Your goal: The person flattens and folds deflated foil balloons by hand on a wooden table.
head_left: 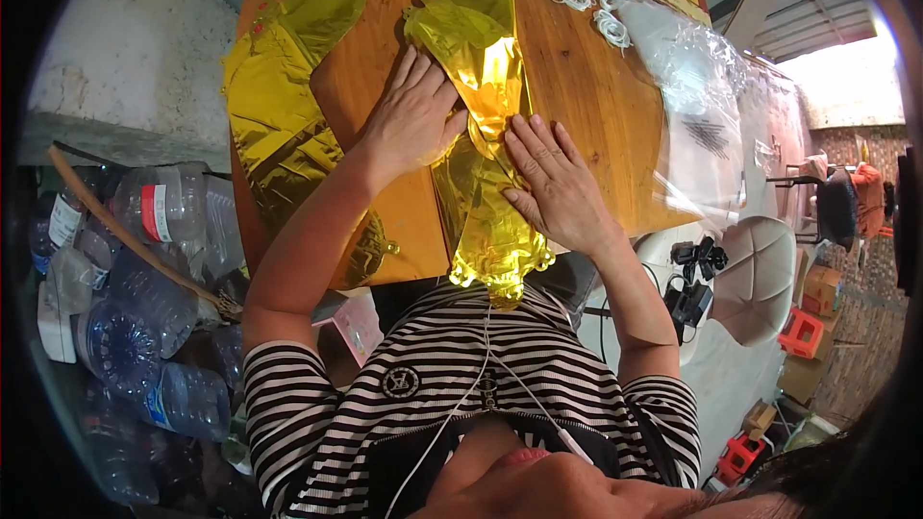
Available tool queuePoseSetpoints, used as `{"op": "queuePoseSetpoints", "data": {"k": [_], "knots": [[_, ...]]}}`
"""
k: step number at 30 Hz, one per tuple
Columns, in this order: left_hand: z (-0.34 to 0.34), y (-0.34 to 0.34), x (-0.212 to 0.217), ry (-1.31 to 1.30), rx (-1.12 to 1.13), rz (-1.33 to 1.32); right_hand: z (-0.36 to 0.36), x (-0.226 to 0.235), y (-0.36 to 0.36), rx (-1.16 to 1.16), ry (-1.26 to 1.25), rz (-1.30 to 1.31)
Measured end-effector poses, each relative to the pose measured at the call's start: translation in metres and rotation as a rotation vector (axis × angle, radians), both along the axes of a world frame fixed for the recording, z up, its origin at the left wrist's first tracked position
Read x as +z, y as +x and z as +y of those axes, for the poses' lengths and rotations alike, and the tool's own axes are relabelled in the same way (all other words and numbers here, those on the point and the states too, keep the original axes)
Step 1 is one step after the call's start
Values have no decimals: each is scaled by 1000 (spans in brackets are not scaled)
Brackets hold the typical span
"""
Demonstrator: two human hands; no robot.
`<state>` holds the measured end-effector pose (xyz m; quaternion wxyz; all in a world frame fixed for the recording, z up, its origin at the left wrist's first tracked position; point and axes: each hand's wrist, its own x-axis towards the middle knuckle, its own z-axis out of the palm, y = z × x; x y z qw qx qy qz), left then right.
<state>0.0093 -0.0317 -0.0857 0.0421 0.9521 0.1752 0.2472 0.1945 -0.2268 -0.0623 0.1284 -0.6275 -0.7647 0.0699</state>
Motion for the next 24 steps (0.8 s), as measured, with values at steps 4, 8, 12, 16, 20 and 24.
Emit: {"op": "queuePoseSetpoints", "data": {"k": [4,8,12,16,20,24], "knots": [[-3,-3,2,-13,31,-21,-1,2,-1,-5,-6,-15],[-9,-9,0,-74,180,-152,-2,2,-1,-10,-8,-18],[-10,-5,10,63,147,-241,-1,-1,-1,-4,17,-14],[-7,-5,7,11,-23,-48,0,1,-1,1,20,-1],[-2,-6,-1,-43,-15,-1,8,10,12,17,-52,223],[-7,-2,4,5,107,-24,59,4,36,-115,128,277]]}}
